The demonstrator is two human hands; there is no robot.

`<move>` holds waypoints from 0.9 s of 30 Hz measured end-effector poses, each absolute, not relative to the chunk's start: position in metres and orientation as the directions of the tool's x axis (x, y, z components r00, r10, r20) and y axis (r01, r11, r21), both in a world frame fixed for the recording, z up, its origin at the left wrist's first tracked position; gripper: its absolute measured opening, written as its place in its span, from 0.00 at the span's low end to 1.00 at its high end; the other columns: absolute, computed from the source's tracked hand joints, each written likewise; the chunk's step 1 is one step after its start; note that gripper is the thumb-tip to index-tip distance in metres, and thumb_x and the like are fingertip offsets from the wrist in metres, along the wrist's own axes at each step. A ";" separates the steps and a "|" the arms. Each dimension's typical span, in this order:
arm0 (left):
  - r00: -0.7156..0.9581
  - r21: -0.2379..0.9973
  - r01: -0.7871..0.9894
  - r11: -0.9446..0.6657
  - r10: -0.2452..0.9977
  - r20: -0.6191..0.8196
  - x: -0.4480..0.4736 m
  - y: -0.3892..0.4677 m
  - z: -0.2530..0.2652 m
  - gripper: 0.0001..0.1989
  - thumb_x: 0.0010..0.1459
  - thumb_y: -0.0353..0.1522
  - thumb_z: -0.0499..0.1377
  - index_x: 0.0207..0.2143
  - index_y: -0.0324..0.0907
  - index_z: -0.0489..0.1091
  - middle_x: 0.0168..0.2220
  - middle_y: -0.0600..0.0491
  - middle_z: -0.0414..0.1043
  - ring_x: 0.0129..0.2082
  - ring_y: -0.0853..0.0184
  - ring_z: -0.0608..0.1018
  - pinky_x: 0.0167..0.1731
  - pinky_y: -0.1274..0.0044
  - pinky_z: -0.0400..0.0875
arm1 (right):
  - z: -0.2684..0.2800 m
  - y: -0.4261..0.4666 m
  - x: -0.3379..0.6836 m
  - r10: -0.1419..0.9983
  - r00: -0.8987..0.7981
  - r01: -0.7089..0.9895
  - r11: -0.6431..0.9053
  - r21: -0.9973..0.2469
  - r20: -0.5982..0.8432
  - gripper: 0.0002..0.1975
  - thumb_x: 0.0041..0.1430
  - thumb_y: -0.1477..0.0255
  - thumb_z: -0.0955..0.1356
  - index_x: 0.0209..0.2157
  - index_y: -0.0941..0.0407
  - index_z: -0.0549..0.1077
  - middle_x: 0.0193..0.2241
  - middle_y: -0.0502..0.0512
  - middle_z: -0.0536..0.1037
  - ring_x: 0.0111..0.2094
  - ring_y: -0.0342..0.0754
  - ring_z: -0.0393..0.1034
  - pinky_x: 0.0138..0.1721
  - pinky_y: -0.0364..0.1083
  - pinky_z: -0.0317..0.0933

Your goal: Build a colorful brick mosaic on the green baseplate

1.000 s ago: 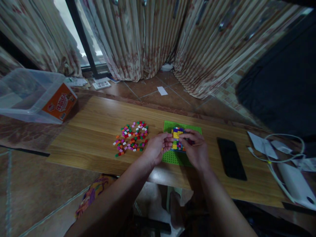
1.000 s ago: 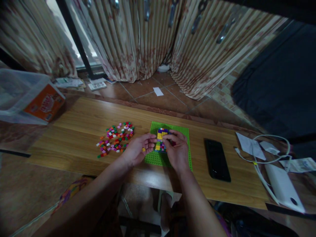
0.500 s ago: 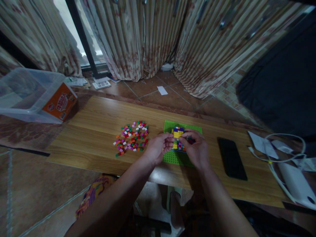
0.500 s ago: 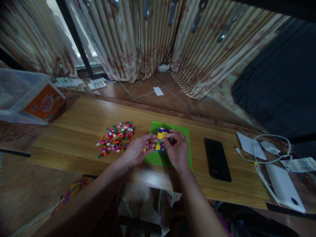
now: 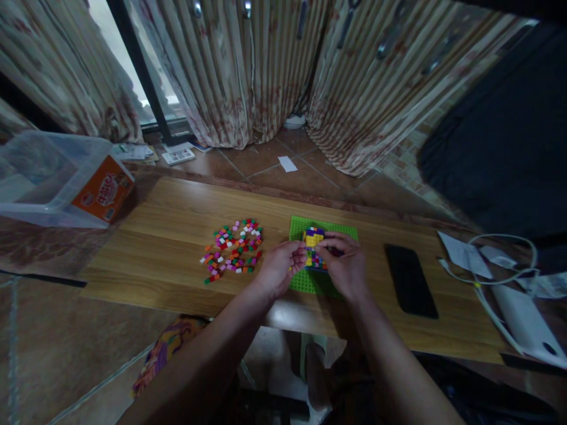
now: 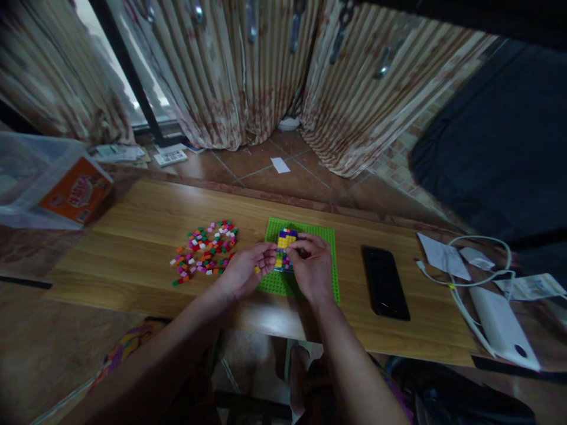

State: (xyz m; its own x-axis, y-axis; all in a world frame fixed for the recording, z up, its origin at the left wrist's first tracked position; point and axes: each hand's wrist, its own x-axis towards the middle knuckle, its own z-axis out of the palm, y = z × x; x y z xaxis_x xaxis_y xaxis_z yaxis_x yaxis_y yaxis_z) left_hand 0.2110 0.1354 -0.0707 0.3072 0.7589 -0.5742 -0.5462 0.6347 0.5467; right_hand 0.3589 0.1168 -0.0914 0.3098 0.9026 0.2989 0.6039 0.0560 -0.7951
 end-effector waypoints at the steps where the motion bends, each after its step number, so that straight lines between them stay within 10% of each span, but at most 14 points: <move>1: 0.309 0.541 -0.547 0.639 0.754 -0.579 0.210 0.135 -0.070 0.08 0.58 0.25 0.56 0.27 0.35 0.72 0.23 0.51 0.70 0.22 0.75 0.72 0.27 0.82 0.66 | -0.091 0.117 0.359 0.903 0.305 0.608 0.060 -0.791 0.303 0.03 0.51 0.68 0.71 0.26 0.52 0.78 0.41 0.56 0.78 0.46 0.54 0.69 0.52 0.58 0.57; 16: 0.417 0.430 -0.687 0.585 0.803 -0.426 0.196 0.140 -0.051 0.21 0.62 0.44 0.52 0.33 0.35 0.74 0.35 0.43 0.75 0.38 0.66 0.77 0.40 0.78 0.70 | -0.059 0.092 0.327 0.897 -0.121 0.616 0.403 -0.676 0.425 0.08 0.61 0.68 0.67 0.41 0.47 0.77 0.40 0.52 0.78 0.45 0.50 0.70 0.48 0.53 0.65; 27: 0.394 0.486 -0.679 0.550 0.832 -0.390 0.202 0.135 -0.051 0.20 0.58 0.45 0.57 0.36 0.35 0.74 0.38 0.44 0.76 0.44 0.63 0.76 0.49 0.74 0.67 | -0.066 0.093 0.312 0.928 -0.110 0.621 0.343 -0.705 0.355 0.07 0.60 0.74 0.66 0.36 0.50 0.76 0.36 0.52 0.78 0.42 0.50 0.71 0.45 0.52 0.64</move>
State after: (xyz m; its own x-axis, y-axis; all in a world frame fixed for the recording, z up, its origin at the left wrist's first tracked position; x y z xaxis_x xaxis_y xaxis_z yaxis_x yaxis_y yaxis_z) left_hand 0.2023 0.1352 -0.0512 0.3944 0.8320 -0.3901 -0.6790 0.5500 0.4863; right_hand 0.3122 0.0926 -0.0657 -0.1104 0.9283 0.3551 0.6207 0.3435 -0.7048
